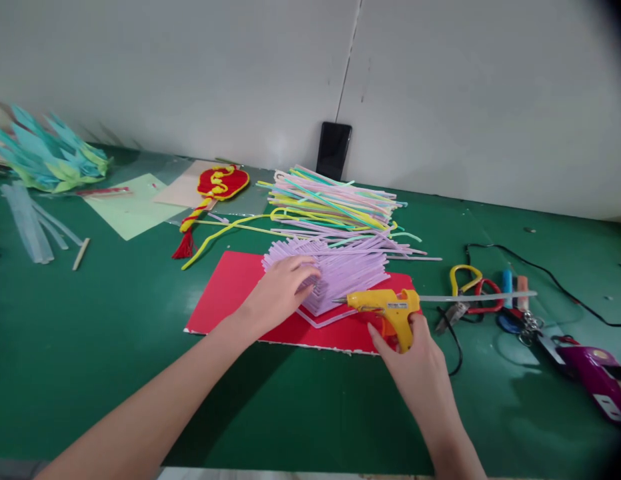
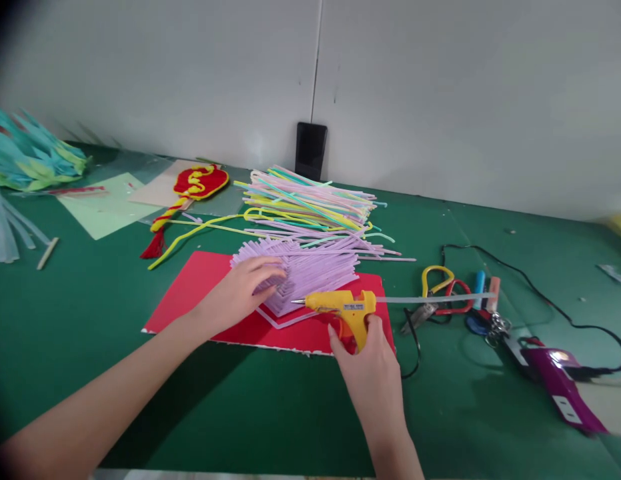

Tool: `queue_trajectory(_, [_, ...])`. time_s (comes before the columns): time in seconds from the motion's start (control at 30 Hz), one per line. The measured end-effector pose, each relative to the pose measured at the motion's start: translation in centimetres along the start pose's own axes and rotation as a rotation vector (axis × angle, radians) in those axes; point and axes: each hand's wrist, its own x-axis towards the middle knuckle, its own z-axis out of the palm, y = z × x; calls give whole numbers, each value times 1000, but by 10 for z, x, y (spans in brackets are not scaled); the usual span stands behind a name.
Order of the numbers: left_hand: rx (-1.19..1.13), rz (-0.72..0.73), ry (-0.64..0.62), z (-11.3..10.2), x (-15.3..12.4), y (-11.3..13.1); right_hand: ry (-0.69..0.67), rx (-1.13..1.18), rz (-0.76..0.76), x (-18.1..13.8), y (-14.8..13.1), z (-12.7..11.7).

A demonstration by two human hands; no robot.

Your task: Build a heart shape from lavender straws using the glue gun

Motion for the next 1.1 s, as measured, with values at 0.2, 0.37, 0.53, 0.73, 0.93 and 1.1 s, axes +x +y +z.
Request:
queue_trajectory(0.2, [-13, 114, -216, -1, -12, 0, 154, -33, -273, -6, 10, 9])
queue_trajectory(0.37, [-24, 133, -266, -4, -14, 0, 227, -94, -314, -7, 14, 11])
queue_trajectory(0.53, [-17, 110, -295, 0, -13, -3, 246, -125, -361, -11, 11, 14])
queue_trajectory(0.73, [-5, 97, -313, 0, -11, -3, 317, -97, -368, -10, 11, 17])
queue_trajectory(0.93, [43, 130, -253, 9, -9, -11, 345, -93, -366, -7, 13, 17])
queue_trajectory(1.1, [50, 154, -232, 11, -9, -14, 363, -40, -352, -6, 10, 20])
